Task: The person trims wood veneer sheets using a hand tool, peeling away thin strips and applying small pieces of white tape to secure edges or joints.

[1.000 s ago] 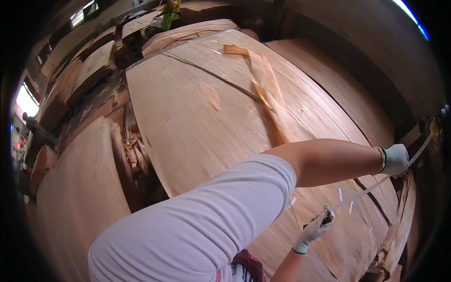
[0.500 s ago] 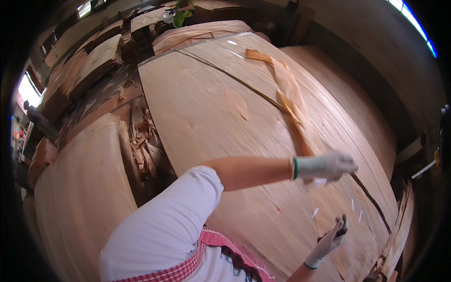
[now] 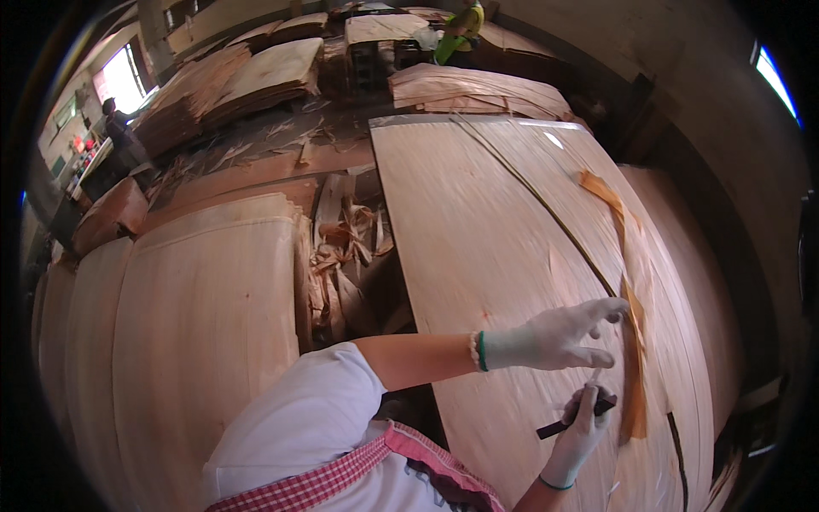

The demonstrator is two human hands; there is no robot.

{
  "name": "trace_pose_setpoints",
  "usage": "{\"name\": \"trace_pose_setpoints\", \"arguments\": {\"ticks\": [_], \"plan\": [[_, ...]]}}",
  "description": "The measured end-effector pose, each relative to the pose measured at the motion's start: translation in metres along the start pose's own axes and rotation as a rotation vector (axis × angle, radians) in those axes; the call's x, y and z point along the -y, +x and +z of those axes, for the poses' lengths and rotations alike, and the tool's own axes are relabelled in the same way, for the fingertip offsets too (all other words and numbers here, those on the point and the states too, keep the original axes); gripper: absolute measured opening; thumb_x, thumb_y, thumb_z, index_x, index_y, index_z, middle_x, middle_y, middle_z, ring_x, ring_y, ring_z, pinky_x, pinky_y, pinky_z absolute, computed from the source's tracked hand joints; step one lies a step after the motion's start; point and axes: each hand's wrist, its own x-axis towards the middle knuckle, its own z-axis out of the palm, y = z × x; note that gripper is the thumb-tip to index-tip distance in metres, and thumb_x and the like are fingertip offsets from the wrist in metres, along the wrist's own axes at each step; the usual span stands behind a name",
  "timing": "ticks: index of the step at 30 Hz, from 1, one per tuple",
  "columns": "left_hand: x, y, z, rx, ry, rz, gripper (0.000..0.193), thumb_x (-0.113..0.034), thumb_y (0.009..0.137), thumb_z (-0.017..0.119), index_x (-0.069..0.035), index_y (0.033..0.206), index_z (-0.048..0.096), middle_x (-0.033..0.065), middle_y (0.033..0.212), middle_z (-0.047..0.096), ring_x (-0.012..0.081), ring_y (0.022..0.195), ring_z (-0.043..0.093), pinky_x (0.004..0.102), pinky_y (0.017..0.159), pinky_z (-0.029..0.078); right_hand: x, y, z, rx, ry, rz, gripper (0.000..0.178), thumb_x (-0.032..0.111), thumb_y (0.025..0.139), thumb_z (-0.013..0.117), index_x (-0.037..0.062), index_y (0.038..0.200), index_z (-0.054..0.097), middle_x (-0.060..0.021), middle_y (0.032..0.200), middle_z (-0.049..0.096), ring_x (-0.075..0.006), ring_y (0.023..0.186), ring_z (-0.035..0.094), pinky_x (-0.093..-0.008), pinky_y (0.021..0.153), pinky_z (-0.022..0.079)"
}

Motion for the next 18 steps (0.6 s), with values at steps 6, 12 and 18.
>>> {"name": "trace_pose_setpoints", "arguments": {"ticks": [6, 12, 18], "plan": [[0.038, -0.051, -0.009, 0.053, -0.622, -0.340, 0.028, -0.017, 0.091, 0.066, 0.002, 0.111, 0.058, 0.0022, 0.096, 0.063, 0.0077, 0.086, 0.056, 0.0253, 0.079, 0.047, -0.020, 0.009, 0.035, 0.113, -0.247, -0.117, 0.013, 0.015, 0.095, 0.056, 0.0031, 0.096, 0.061, -0.0008, 0.074, 0.058, -0.0049, 0.058, 0.049, -0.0179, 0.049, 0.033], [0.092, -0.031, -0.045, -0.153, -0.430, -0.312, 0.014, -0.010, 0.090, 0.066, 0.000, 0.099, 0.062, 0.0004, 0.090, 0.063, 0.0053, 0.084, 0.056, 0.0231, 0.075, 0.047, -0.040, 0.021, 0.052, 0.084, -0.335, -0.033, 0.013, 0.011, 0.096, 0.056, -0.0003, 0.099, 0.062, -0.0032, 0.078, 0.062, -0.0076, 0.065, 0.056, -0.0193, 0.053, 0.041], [0.166, -0.016, -0.108, -0.087, -0.217, -0.673, 0.010, -0.012, 0.093, 0.060, -0.002, 0.096, 0.064, 0.0019, 0.084, 0.066, 0.0042, 0.075, 0.059, 0.0189, 0.059, 0.046, -0.102, 0.064, 0.080, 0.278, -0.446, 0.056, 0.015, 0.014, 0.094, 0.058, -0.0003, 0.095, 0.062, -0.0070, 0.073, 0.065, -0.0116, 0.064, 0.061, -0.0264, 0.061, 0.049]]}}
